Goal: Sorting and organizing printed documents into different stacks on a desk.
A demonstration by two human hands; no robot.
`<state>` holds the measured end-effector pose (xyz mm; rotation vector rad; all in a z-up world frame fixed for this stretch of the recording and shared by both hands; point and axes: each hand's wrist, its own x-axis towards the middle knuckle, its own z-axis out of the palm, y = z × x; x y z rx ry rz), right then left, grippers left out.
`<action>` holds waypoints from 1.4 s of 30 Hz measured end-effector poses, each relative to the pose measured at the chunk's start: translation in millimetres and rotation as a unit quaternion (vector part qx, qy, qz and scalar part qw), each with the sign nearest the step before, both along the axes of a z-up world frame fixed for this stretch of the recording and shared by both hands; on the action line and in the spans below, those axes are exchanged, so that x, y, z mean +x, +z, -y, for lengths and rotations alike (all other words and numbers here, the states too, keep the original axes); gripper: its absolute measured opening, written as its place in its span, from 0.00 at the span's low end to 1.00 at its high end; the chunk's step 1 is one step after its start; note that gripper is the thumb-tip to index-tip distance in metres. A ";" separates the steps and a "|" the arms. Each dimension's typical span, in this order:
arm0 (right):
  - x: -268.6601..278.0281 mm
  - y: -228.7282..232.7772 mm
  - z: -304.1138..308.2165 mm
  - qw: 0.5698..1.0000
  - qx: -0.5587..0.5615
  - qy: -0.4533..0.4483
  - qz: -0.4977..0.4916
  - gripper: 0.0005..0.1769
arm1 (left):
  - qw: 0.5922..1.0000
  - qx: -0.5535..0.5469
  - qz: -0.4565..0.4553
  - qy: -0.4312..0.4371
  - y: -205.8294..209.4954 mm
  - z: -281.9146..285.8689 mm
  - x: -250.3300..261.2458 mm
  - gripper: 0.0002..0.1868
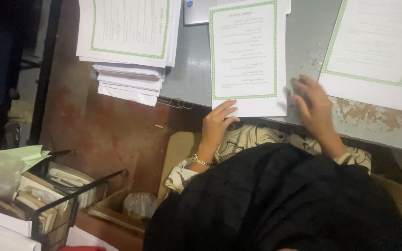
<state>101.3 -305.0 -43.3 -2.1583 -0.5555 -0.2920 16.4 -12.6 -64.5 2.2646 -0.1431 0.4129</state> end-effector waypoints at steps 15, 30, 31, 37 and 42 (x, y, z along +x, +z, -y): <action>-4.2 14.1 -15.0 0.999 0.019 0.022 -0.019 0.28 | 0.997 -0.041 -0.013 0.067 25.3 3.9 3.4 0.04; -7.9 12.1 -15.3 0.997 -0.061 0.007 -0.041 0.19 | 0.995 -0.005 0.053 0.079 8.3 17.3 -2.5 0.10; -8.2 13.5 -16.0 0.997 -0.061 0.008 -0.040 0.19 | 0.995 -0.005 0.054 0.080 8.4 17.6 -2.4 0.10; -9.4 16.4 -20.4 0.996 -0.085 0.005 -0.019 0.15 | 0.993 0.008 0.081 0.089 29.9 21.6 -1.7 0.10; -10.8 22.3 -23.1 0.995 -0.098 0.008 -0.011 0.13 | 0.992 0.067 0.012 0.109 16.2 20.2 -0.4 0.31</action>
